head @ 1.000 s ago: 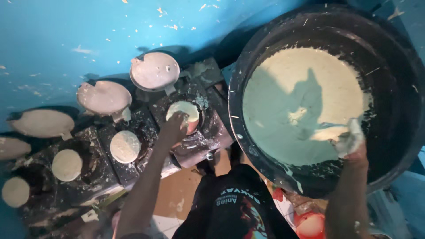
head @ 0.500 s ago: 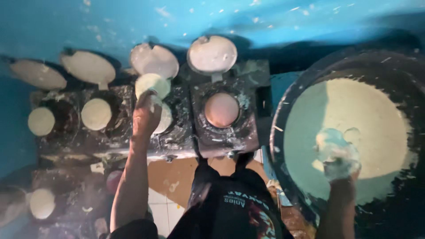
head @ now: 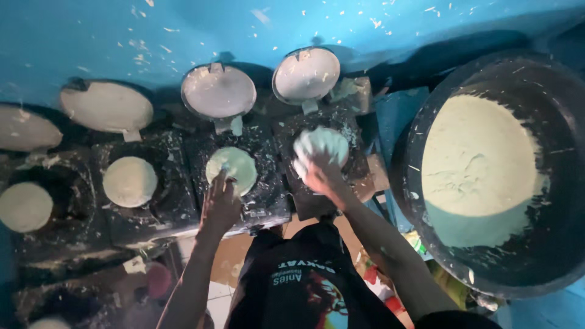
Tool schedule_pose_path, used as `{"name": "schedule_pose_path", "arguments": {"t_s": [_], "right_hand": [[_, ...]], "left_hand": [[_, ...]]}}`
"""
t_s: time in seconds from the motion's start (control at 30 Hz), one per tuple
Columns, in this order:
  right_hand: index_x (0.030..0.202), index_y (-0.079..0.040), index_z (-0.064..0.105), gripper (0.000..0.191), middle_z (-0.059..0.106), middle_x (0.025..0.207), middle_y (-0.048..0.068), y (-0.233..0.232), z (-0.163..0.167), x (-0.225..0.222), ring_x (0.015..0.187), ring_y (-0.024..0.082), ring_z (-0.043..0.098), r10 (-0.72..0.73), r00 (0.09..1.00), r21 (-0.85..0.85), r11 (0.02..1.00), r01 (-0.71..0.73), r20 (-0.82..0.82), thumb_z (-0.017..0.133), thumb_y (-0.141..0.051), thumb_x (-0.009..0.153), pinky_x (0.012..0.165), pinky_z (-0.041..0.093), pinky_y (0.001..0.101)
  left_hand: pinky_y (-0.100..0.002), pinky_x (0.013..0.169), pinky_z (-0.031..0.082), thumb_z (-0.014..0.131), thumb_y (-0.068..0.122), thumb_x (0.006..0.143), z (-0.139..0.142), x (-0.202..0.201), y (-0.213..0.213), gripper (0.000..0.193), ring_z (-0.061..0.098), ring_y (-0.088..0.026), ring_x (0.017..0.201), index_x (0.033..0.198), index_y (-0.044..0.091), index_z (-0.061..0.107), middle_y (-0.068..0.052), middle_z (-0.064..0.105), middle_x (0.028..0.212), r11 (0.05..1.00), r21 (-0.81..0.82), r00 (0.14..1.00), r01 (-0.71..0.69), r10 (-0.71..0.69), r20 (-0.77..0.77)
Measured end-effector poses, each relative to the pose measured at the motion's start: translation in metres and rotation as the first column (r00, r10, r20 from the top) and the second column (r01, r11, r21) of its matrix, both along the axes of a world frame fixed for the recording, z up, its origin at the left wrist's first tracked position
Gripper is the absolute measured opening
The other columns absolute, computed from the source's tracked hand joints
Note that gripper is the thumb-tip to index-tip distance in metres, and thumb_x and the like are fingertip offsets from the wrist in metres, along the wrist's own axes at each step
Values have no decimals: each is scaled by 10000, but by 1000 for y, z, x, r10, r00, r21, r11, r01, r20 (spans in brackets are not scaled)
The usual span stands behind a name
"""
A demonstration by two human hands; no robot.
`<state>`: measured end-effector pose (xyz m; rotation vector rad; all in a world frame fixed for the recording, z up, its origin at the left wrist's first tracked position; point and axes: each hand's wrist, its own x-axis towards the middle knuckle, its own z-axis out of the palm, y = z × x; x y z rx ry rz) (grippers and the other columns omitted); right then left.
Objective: The person scoops batter by hand from a large basin and spreads it onto a row of round griddle molds, pressing and shaping the cooking pancakes with their fingers. They lift finished pancakes off the molds and stack them onto a round woven tray.
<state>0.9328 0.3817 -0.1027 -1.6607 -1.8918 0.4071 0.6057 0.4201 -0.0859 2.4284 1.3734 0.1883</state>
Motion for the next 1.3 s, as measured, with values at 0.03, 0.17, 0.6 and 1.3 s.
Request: {"name": "schedule_pose_path", "arguments": {"t_s": [0.03, 0.17, 0.6, 1.3], "right_hand": [[1331, -54, 609, 428, 664, 1314, 164, -15, 1, -4, 1152, 351, 664, 36, 999, 24, 999, -36, 11, 552, -325, 1005, 909, 561, 481], [1322, -58, 611, 410, 658, 1313, 171, -34, 5, 36, 1156, 357, 659, -132, 990, 61, 990, 129, 44, 574, -296, 990, 923, 553, 490], [1290, -73, 617, 374, 639, 1311, 193, -26, 29, 10, 1167, 376, 641, 207, 969, 188, 955, -230, 131, 646, -203, 941, 970, 529, 517], [1286, -64, 606, 384, 630, 1295, 199, 11, 71, 91, 1157, 368, 632, -156, 907, 70, 978, 199, -392, 669, -165, 922, 989, 517, 510]], "left_hand": [[-539, 1111, 378, 650, 142, 746, 2, -3, 1, 567, 439, -408, 1389, 1289, -9, 588, -236, 420, 1520, 1000, -17, 999, 17, -18, -43], [-614, 1125, 301, 679, 168, 756, 11, -13, 12, 615, 373, -434, 1418, 1343, 34, 556, -242, 390, 1527, 962, 71, 939, 265, -241, -244], [-671, 1163, 280, 737, 242, 706, 2, -21, 37, 565, 423, -404, 1396, 1238, 67, 655, -139, 490, 1433, 956, 151, 967, 250, -255, 12], [-544, 1133, 387, 664, 12, 710, 26, -23, 24, 621, 419, -438, 1404, 1319, 62, 554, -208, 408, 1515, 905, 56, 888, 421, -398, -232]]}}
